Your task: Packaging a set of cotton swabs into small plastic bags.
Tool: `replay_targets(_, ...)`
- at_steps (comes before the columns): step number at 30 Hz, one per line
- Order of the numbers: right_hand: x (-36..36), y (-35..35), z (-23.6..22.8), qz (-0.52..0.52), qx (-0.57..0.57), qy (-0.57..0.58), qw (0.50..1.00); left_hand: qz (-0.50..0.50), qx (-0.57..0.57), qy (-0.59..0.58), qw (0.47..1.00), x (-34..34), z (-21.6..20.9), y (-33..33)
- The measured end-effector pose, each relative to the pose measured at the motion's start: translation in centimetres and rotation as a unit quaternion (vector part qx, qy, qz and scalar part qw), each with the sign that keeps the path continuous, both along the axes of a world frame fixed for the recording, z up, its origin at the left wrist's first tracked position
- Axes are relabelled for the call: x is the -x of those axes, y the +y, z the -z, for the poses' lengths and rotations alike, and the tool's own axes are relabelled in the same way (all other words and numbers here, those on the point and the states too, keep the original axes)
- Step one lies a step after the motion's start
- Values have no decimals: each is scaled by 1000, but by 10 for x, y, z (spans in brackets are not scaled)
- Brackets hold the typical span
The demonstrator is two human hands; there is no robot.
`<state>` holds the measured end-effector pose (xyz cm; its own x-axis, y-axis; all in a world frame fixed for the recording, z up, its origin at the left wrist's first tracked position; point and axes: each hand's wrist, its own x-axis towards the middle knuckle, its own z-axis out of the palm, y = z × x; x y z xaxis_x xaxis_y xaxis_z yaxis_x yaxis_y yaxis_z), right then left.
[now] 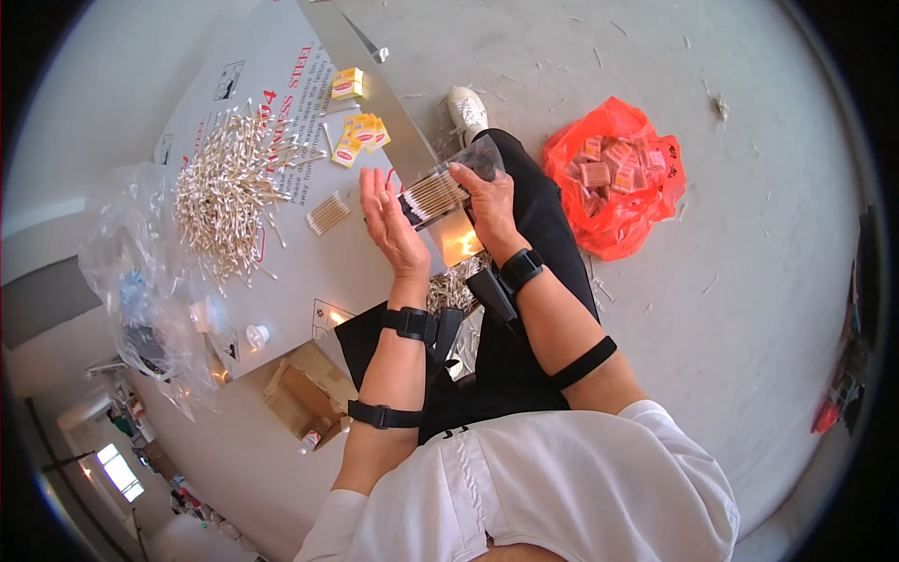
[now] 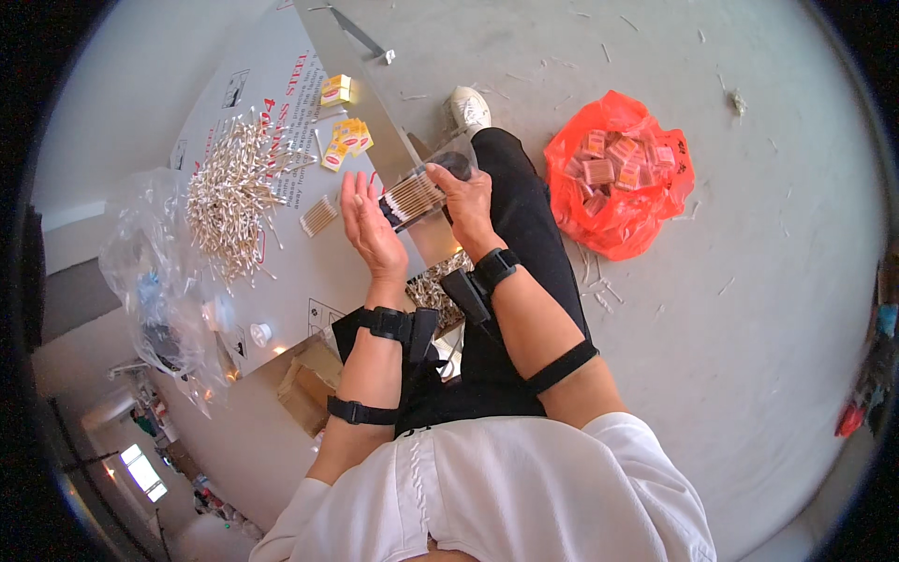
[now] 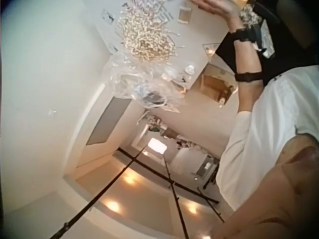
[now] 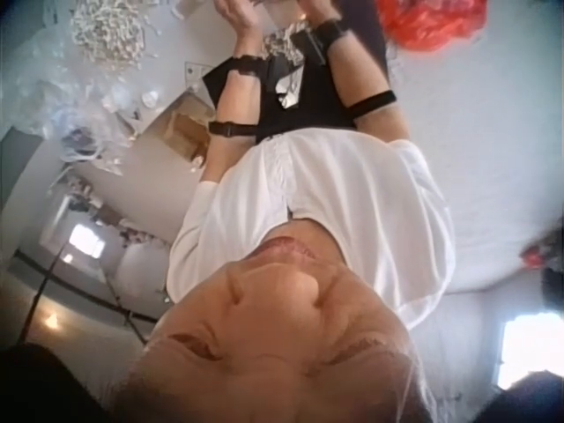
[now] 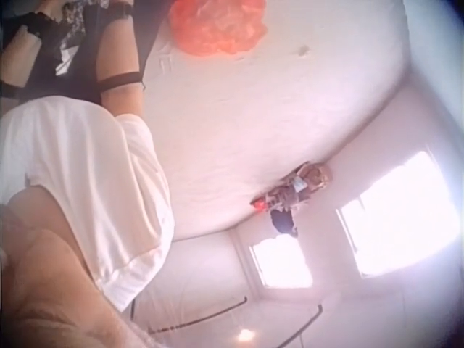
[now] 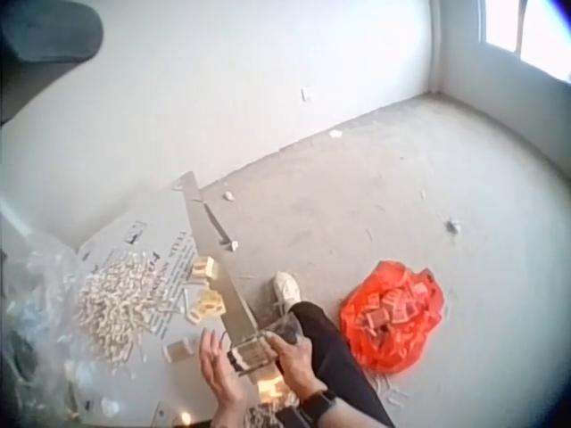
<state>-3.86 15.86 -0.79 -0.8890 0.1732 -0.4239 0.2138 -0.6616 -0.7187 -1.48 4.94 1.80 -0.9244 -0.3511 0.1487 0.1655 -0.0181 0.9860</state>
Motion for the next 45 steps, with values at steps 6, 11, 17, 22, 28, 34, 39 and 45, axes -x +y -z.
replay_targets(6, -1, 0, -2, -15, 2, -9, 1000, -39, 344, -26, 938, -3, -1, -29)
replay_targets(11, -1, 0, 2, -9, 17, -16, 1000, 5, 515, -48, 856, 4, -12, -38)
replay_targets(17, 1, 2, 5, -24, 8, -16, 1000, 90, 548, -62, 829, 14, -23, -46)
replay_targets(22, 0, 2, -2, -24, 20, -18, 999, 103, 564, -46, 818, 17, -25, -44)
replay_targets(28, 0, 2, 1, -24, 20, -1, 1000, 134, 606, -29, 784, 17, -31, -49)
replay_targets(34, 0, 2, -2, -36, 6, 6, 999, 152, 584, 7, 797, 20, -29, -46)
replay_targets(39, 1, 2, -2, -27, 26, 0, 999, 181, 568, 16, 803, 22, -31, -43)
replay_targets(45, 0, 1, -2, -29, 10, -10, 1000, 115, 574, -20, 811, 20, -23, -33)
